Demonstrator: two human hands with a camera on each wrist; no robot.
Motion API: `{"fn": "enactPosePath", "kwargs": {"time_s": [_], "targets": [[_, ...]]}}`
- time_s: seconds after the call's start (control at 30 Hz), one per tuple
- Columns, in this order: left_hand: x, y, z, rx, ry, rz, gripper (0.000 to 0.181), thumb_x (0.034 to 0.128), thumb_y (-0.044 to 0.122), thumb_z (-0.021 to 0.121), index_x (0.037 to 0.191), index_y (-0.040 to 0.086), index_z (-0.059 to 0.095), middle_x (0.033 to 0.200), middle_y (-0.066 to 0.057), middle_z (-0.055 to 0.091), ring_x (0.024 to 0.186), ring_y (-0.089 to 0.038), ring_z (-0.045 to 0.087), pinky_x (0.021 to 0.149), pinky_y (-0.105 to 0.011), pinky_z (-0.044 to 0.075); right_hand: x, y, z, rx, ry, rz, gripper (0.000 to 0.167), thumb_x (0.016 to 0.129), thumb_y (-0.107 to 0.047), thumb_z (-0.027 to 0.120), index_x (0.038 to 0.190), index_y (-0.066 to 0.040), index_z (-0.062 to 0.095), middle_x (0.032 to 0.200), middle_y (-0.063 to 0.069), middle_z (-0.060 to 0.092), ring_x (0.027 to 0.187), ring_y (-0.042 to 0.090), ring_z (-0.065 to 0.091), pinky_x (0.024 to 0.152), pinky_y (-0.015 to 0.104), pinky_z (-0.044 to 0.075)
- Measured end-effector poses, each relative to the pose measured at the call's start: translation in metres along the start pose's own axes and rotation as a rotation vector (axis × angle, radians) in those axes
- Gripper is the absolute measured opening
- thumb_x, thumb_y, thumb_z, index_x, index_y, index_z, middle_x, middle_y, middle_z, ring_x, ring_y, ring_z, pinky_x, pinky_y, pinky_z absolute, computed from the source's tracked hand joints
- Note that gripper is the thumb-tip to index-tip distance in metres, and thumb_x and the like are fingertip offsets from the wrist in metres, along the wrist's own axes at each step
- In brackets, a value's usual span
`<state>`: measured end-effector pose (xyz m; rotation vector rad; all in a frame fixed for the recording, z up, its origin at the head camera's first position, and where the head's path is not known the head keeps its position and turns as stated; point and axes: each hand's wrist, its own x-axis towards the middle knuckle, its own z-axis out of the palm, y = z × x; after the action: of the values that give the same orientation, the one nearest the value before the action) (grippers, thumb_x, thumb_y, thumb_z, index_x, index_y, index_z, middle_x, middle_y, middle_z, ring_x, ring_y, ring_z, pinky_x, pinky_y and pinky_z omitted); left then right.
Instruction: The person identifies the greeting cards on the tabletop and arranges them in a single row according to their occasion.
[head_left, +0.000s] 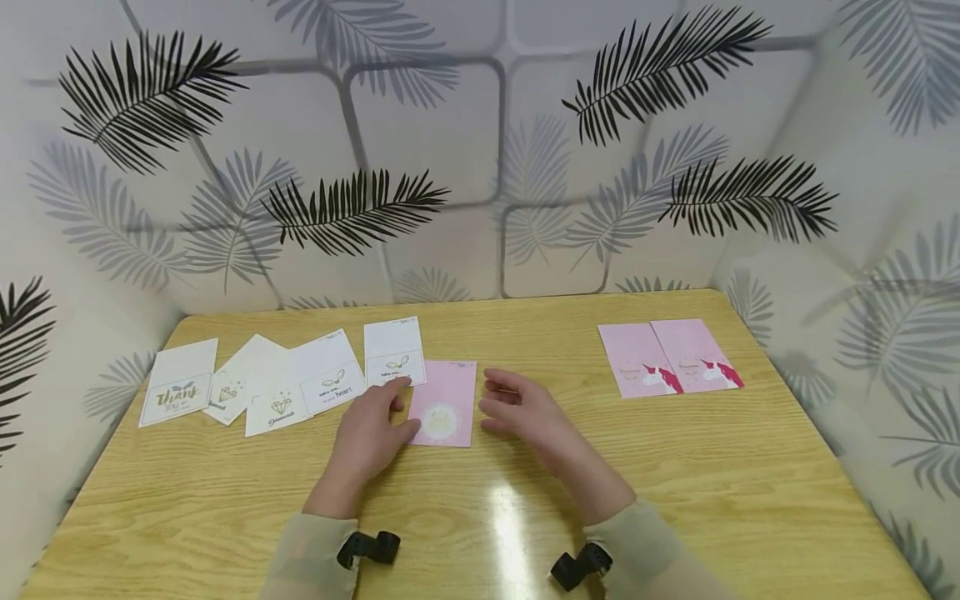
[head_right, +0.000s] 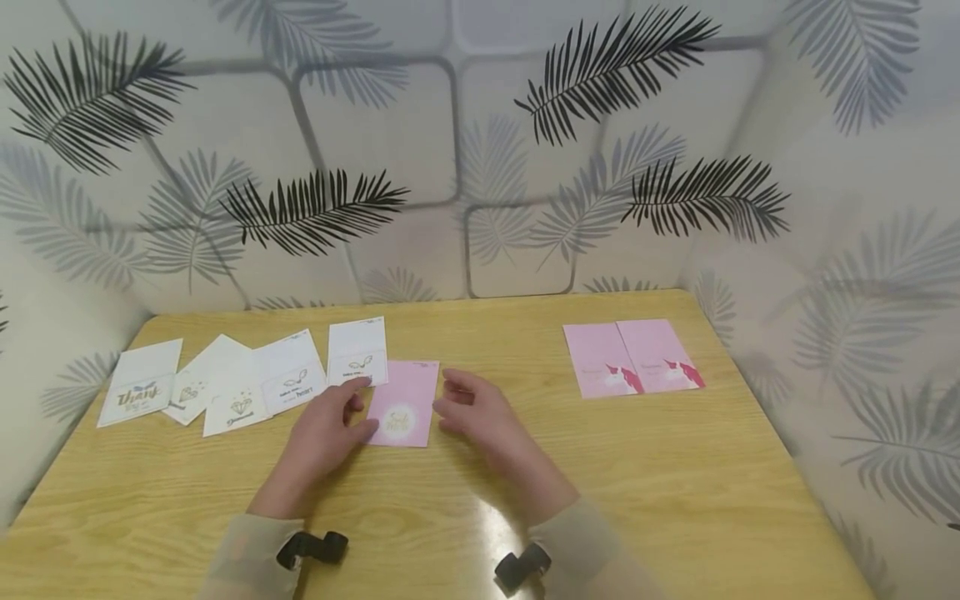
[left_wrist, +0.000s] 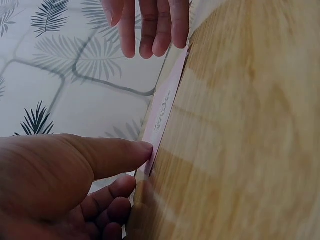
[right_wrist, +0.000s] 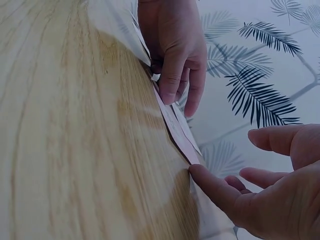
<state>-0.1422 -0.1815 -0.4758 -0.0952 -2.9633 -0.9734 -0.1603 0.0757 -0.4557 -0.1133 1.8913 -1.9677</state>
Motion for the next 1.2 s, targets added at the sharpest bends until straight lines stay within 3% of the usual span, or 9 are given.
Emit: {"fn": "enactPosePath", "kwargs": {"time_s": [0.33, 0.67, 0.93, 1.2], "targets": [[0.0, -0.003, 0.002, 0.015, 0.017, 0.026, 0.055, 0.094, 0.012, 0.086, 0.145, 0.001, 0.068, 0.107, -0.009, 0.069, 0.099, -0.03, 0.062, 0.093, -0.053, 0.051, 0.003, 0.004, 0.005, 0.052, -0.017, 0.001, 0.063, 0.108, -0.001, 0.064, 0.165, 0.01, 0.038, 0.166, 0.032, 0.037, 0.155, 0.046, 0.039, 0.108, 0.051, 0.056], [0.0, -0.003, 0.003, 0.023, 0.035, 0.052, 0.053, 0.0934, 0.012, 0.087, 0.142, 0.001, 0.07, 0.107, -0.009, 0.07, 0.1, -0.031, 0.064, 0.093, -0.054, 0.052, 0.001, 0.005, 0.009, 0.071, -0.013, 0.0, 0.062, 0.108, 0.001, 0.063, 0.164, 0.011, 0.039, 0.167, 0.034, 0.036, 0.157, 0.047, 0.034, 0.107, 0.05, 0.057], [-0.001, -0.004, 0.004, 0.035, 0.024, 0.045, 0.055, 0.093, 0.014, 0.088, 0.143, 0.002, 0.07, 0.108, -0.01, 0.07, 0.101, -0.033, 0.064, 0.093, -0.055, 0.051, 0.002, 0.01, 0.011, 0.04, 0.015, 0.0, 0.067, 0.107, -0.001, 0.066, 0.166, 0.01, 0.037, 0.164, 0.031, 0.042, 0.147, 0.045, 0.048, 0.108, 0.047, 0.056], [-0.002, 0.003, 0.004, 0.087, 0.032, 0.057, 0.056, 0.0935, 0.021, 0.09, 0.143, 0.004, 0.07, 0.1, -0.008, 0.064, 0.091, -0.029, 0.057, 0.083, -0.051, 0.049, 0.005, 0.011, 0.012, -0.048, 0.066, 0.014, 0.068, 0.103, 0.003, 0.069, 0.166, 0.002, 0.043, 0.148, 0.023, 0.06, 0.126, 0.031, 0.064, 0.101, 0.038, 0.058]]}}
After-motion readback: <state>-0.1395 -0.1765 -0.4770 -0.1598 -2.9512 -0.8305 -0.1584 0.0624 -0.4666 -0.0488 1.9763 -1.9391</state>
